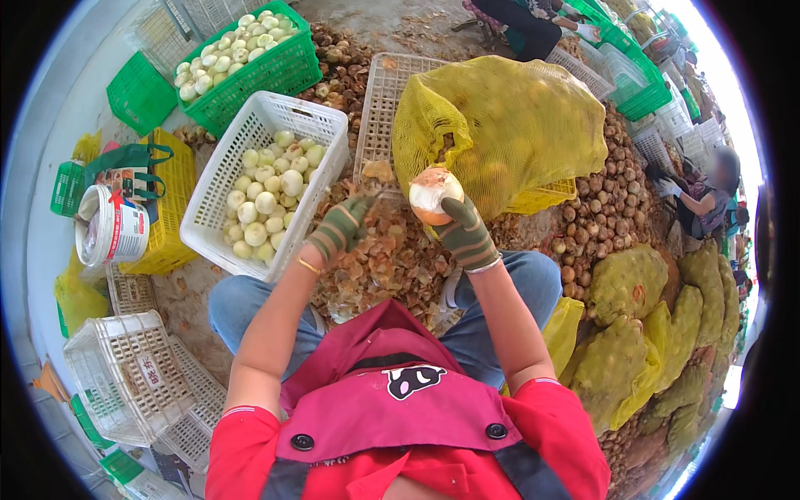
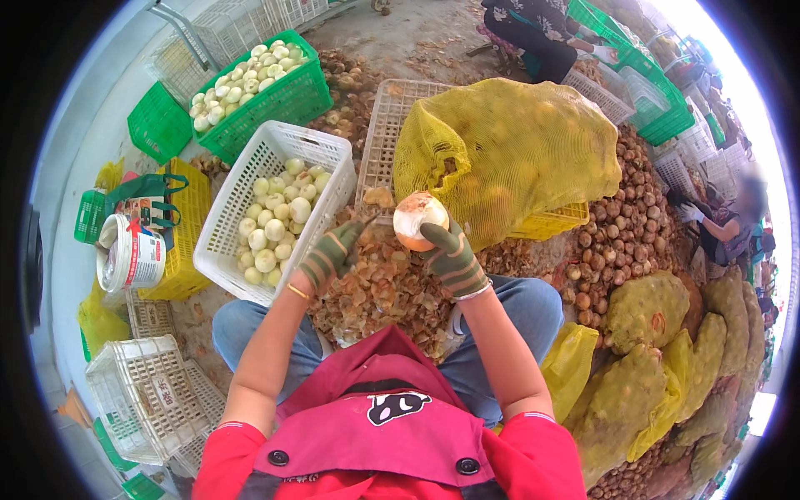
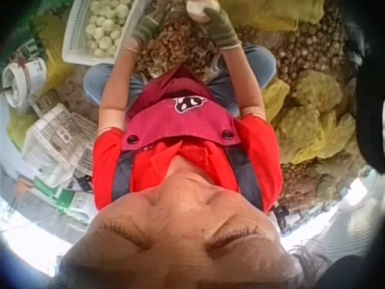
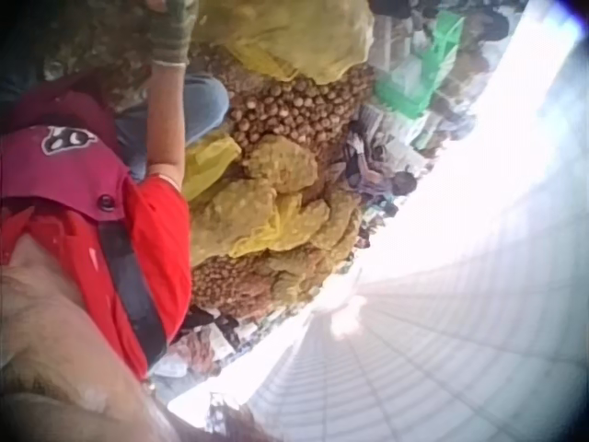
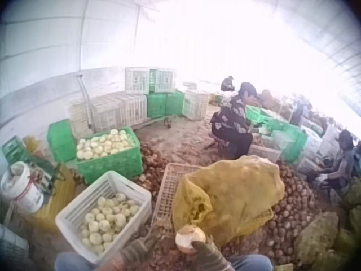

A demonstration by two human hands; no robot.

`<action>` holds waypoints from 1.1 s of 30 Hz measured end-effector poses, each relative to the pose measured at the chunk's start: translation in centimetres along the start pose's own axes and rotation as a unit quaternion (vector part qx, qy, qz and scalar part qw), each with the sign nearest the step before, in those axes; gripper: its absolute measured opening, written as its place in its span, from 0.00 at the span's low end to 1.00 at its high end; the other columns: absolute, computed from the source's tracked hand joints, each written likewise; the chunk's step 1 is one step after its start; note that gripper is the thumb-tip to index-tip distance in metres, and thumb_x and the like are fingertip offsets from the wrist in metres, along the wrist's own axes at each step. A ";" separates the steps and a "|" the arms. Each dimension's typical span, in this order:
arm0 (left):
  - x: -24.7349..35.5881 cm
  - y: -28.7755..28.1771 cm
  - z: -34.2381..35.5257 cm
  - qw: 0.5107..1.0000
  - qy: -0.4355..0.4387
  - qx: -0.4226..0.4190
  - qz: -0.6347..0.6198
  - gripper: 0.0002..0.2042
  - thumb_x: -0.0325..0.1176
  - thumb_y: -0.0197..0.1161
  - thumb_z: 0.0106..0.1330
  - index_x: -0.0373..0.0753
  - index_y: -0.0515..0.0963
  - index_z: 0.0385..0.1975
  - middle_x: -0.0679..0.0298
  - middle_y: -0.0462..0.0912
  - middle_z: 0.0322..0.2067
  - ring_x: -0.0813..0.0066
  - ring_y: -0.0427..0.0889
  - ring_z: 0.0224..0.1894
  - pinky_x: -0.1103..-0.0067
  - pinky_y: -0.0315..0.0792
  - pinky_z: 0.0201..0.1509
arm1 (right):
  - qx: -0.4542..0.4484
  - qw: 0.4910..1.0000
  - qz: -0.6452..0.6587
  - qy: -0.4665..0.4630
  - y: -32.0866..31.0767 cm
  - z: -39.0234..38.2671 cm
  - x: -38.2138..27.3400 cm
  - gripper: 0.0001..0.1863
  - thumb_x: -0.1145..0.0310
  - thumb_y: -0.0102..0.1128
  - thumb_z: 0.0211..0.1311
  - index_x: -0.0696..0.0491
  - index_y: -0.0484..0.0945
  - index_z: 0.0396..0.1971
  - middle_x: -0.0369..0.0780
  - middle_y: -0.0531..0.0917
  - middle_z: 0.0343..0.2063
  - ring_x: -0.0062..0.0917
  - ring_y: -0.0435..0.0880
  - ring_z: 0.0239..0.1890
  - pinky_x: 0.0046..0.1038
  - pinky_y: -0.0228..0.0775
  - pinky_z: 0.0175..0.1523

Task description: The person sits on the floor and peels onions one by one using a small knife, removing the outer skin and placing the peeled onions into a white basket. The person also picks up and handles a yellow mesh bag of onions during the process.

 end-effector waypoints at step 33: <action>6.9 3.0 -5.2 0.875 0.330 0.083 0.344 0.20 0.41 0.54 0.72 0.51 0.71 0.63 0.56 0.83 0.23 0.60 0.81 0.19 0.70 0.72 0.23 | 0.099 0.910 -0.401 0.030 -0.3 0.7 1.6 0.38 0.65 0.79 0.41 0.59 0.70 0.54 0.41 0.81 0.45 0.22 0.81 0.44 0.25 0.77 0.48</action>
Point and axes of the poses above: each hand's wrist, its own z-axis towards the middle knuckle, its own y-axis out of the palm, x = y × z, the point moved 2 cm from there along z, towards the middle knuckle
